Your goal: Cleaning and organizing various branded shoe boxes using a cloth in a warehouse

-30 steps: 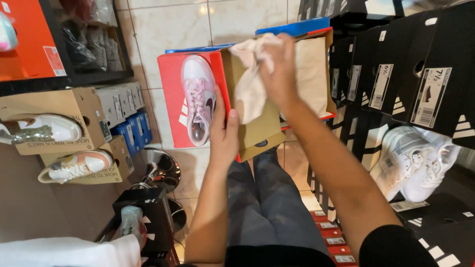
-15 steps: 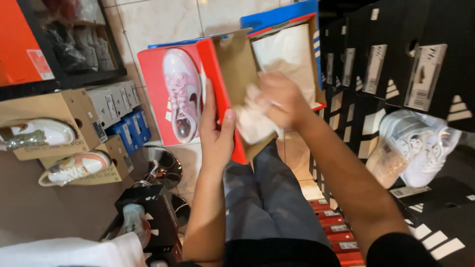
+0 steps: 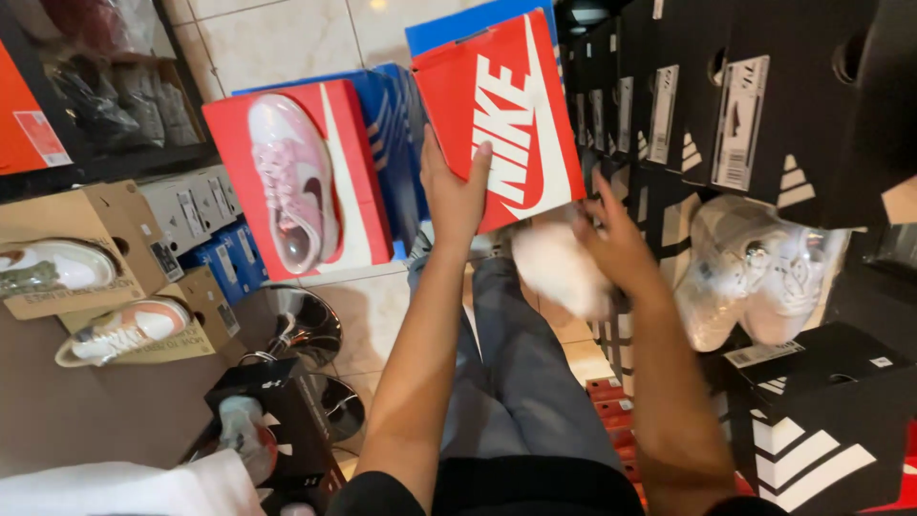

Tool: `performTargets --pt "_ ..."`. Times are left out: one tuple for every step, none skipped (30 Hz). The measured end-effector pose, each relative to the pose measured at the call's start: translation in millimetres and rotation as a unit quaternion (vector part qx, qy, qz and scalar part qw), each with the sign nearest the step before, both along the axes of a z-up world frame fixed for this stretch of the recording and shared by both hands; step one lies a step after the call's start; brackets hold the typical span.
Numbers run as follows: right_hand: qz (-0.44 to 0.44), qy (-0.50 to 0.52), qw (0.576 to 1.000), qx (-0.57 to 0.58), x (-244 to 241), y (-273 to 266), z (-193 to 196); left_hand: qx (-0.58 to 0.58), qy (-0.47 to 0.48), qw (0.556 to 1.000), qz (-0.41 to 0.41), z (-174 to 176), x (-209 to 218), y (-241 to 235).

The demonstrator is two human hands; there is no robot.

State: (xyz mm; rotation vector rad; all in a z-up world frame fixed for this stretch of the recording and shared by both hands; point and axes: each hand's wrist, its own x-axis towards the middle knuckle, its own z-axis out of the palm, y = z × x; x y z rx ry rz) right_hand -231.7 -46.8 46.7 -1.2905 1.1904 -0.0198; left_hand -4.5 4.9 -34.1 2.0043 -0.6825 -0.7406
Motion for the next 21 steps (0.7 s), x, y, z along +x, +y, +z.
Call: performTargets --pt "-0.069 -0.035 0.996 -0.041 8 2 -25 -0.008 0.016 1.0 0.015 0 -2 -3" --pt "-0.135 -0.068 0.985 -0.083 16 4 -48 -0.016 0.035 0.999 0.032 1 -5 -6" --pt "-0.133 -0.066 0.985 -0.084 27 8 -38 -0.017 0.036 0.999 0.034 1 -7 -7" --pt "-0.142 -0.027 0.986 -0.083 41 10 -28 -0.025 0.073 0.996 0.052 2 -6 -8" --pt "-0.151 0.013 0.985 -0.084 57 13 -16 -0.034 0.11 0.991 0.07 5 -4 -8" --pt "-0.142 0.004 0.986 -0.092 56 18 2 -0.045 0.103 0.991 0.078 27 -2 -4" --pt "-0.13 -0.004 0.988 -0.085 57 23 23 -0.068 0.083 0.992 0.069 52 0 2" --pt "-0.118 -0.01 0.99 -0.076 57 32 44 -0.089 0.064 0.992 0.06 76 1 11" --pt "-0.11 -0.017 0.99 -0.083 42 41 48 -0.097 0.058 0.991 0.068 93 -2 25" --pt "-0.092 -0.017 0.992 -0.089 28 50 52 -0.128 0.045 0.989 0.059 110 -4 41" --pt "-0.074 -0.017 0.993 -0.095 15 61 56 -0.159 0.031 0.986 0.05 128 -6 60" --pt "-0.06 -0.025 0.992 -0.103 -7 77 54 -0.168 0.023 0.983 0.063 139 -11 82" --pt "-0.032 -0.026 0.993 -0.112 -29 95 52 -0.156 0.075 0.983 0.056 151 -16 107" --pt "0.002 -0.036 0.991 -0.126 -41 104 44 -0.15 0.116 0.981 0.052 162 -14 129" --pt "0.021 -0.053 0.989 -0.139 -38 125 54 -0.166 0.099 0.979 0.069 186 -13 153" --pt "-0.043 -0.08 0.996 -0.005 -38 143 63 -0.197 0.121 0.971 0.063 210 -17 178" --pt "-0.101 -0.099 0.981 0.132 -38 164 70 -0.229 0.141 0.962 0.055 231 -20 207" --pt "-0.063 -0.103 0.984 0.128 -21 181 91 -0.242 0.125 0.958 0.087 239 -14 242" --pt "-0.057 -0.137 0.979 0.138 -4 201 111 -0.192 0.13 0.968 0.09 244 -8 279" --pt "-0.05 -0.165 0.972 0.157 5 224 130 -0.136 0.141 0.976 0.097 248 -10 318" --pt "-0.012 -0.164 0.973 0.161 18 239 140 -0.144 0.132 0.972 0.133 250 -10 349"
